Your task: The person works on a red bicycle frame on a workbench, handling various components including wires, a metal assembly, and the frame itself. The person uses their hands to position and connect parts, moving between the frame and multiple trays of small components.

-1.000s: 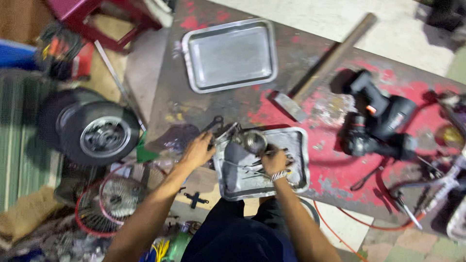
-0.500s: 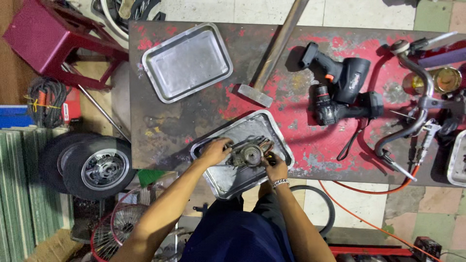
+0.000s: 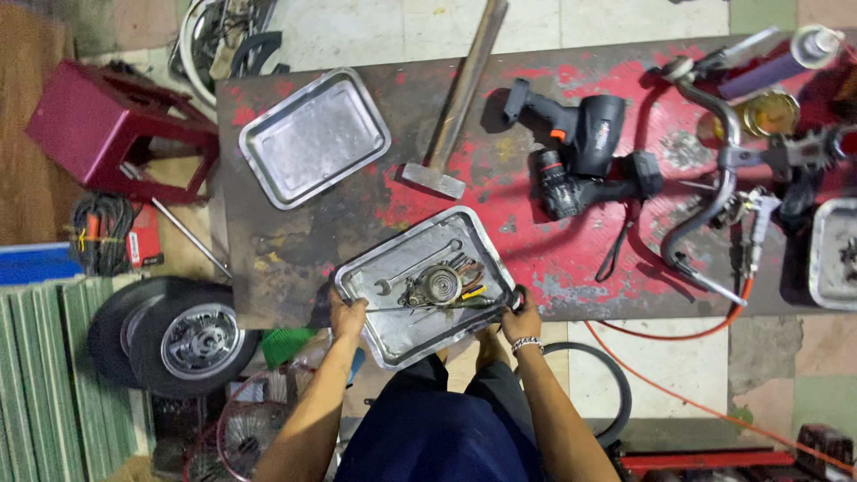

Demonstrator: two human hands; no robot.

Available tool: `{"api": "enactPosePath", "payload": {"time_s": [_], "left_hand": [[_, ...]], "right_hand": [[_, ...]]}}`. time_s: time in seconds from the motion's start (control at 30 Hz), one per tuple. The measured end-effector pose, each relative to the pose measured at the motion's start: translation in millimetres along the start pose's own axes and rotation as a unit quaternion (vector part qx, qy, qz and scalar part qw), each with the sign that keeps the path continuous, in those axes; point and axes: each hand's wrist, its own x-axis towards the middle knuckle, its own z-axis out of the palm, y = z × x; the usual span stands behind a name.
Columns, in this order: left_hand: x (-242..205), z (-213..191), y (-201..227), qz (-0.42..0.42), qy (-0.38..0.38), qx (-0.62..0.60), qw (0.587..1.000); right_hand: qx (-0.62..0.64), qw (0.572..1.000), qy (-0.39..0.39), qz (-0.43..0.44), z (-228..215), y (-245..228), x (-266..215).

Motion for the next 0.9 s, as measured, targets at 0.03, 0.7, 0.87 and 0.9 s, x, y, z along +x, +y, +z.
{"api": "enactPosePath", "payload": {"time_s": [0.03, 0.7, 0.87, 0.9], "left_hand": [[5, 1, 5, -0.015, -0.015, 0.027, 0.999], [-36, 98, 150, 0.283, 0.002, 0.078, 0.956], [-88, 148, 177, 0.262, -0.118, 0.031, 0.957], [-97, 159, 183, 0.258, -0.128, 0.033, 0.957]], "right_hand": [[0.001, 1.0, 0.008, 0.018, -5, 5, -6], [0.198, 0.966, 0.162, 0.028, -118, 76, 10], [0.142, 0.931, 0.335, 0.002, -226, 105, 73], [0.145, 0.924, 0.354, -0.025, -248, 110, 92]]}}
